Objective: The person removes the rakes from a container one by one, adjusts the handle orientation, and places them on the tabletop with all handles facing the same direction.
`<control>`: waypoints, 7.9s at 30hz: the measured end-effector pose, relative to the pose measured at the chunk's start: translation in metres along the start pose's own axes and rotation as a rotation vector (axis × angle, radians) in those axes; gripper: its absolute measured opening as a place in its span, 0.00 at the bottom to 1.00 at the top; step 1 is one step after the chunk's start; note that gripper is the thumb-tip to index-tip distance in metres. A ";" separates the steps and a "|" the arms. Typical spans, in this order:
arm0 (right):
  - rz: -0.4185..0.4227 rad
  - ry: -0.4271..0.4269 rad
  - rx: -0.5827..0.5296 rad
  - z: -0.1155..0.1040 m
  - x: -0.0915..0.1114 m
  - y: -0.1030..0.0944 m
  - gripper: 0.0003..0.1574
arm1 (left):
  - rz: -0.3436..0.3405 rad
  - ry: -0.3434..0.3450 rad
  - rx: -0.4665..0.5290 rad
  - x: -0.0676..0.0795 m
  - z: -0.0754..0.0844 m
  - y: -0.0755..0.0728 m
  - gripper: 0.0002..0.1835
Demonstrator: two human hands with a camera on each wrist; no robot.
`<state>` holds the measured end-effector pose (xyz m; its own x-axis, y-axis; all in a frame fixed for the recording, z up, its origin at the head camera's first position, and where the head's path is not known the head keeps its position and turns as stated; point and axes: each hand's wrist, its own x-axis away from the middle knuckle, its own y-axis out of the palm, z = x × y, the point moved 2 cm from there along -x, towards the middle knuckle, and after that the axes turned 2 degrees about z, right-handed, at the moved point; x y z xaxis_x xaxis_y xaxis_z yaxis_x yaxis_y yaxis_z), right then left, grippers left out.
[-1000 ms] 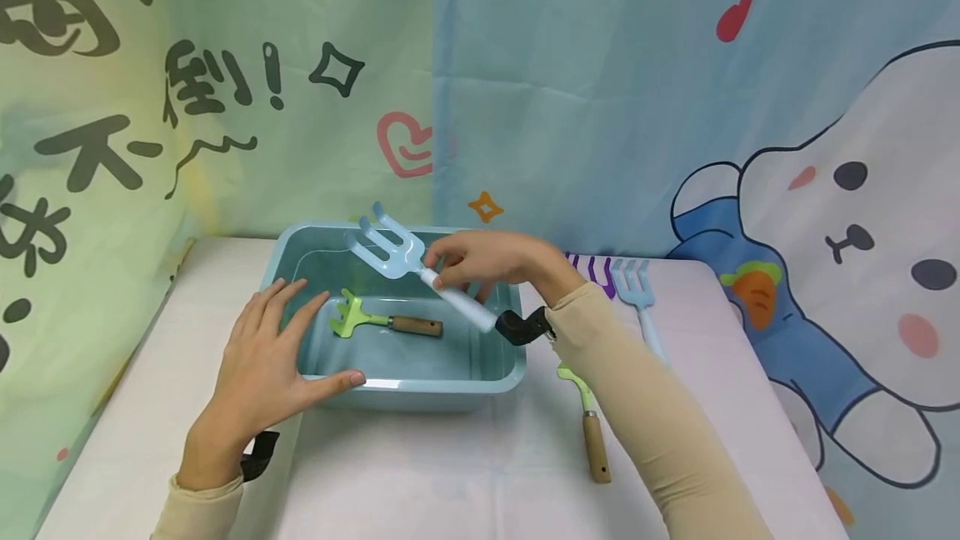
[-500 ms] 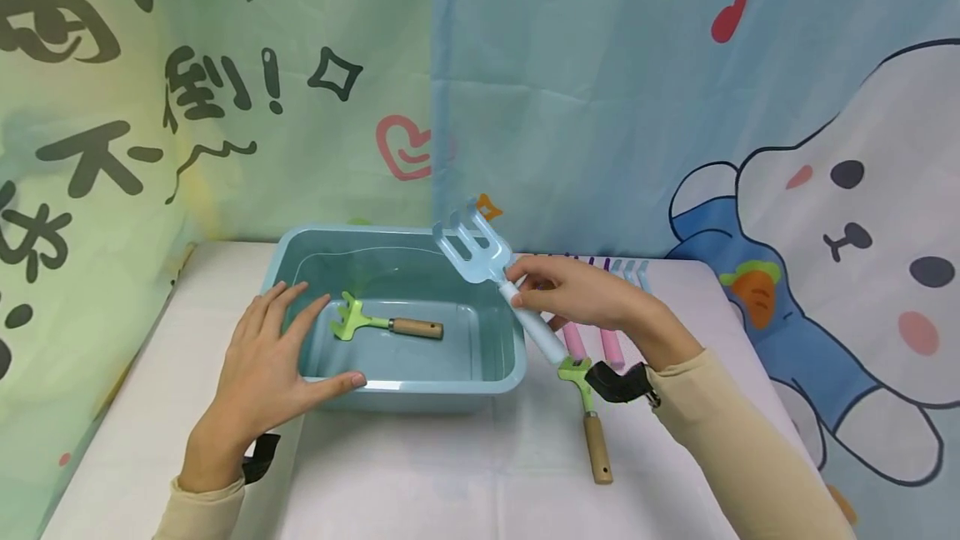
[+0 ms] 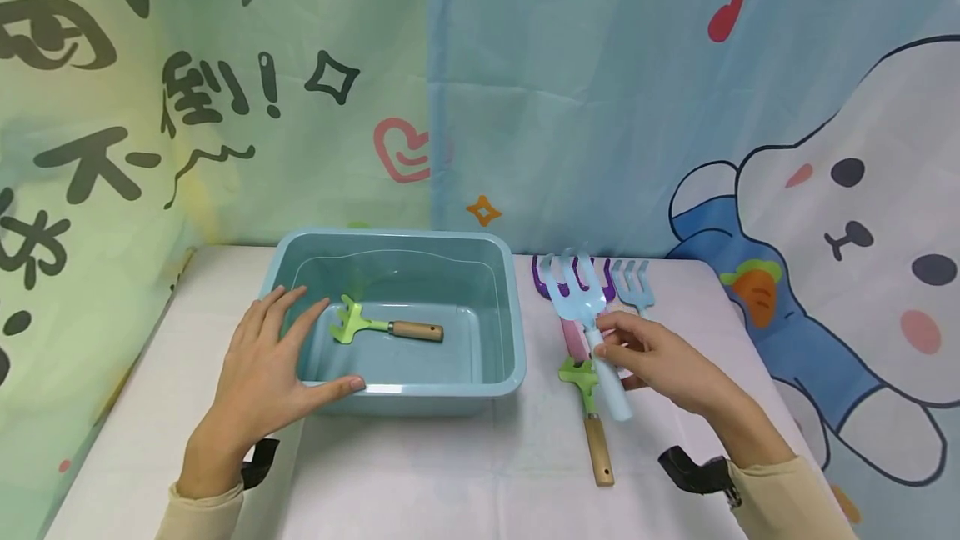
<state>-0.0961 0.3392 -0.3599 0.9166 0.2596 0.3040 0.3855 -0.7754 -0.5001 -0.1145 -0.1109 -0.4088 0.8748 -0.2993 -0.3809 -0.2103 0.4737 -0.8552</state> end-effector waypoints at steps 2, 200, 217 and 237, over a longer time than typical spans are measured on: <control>0.011 0.030 -0.030 0.013 0.007 0.001 0.27 | 0.010 0.006 -0.001 0.001 -0.001 0.000 0.58; -0.542 -0.061 0.206 -0.149 -0.111 0.064 0.31 | 0.051 0.022 0.014 -0.001 -0.002 -0.001 0.57; -0.222 0.013 0.086 -0.037 -0.007 -0.003 0.40 | 0.053 0.016 0.025 0.005 -0.002 0.001 0.57; -0.004 0.421 -0.055 0.115 0.054 -0.022 0.41 | 0.074 0.019 0.025 0.009 -0.002 0.001 0.57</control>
<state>-0.0428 0.4367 -0.4251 0.7872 0.0142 0.6165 0.3726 -0.8075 -0.4572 -0.1076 -0.1149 -0.4135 0.8489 -0.2782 -0.4494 -0.2627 0.5157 -0.8155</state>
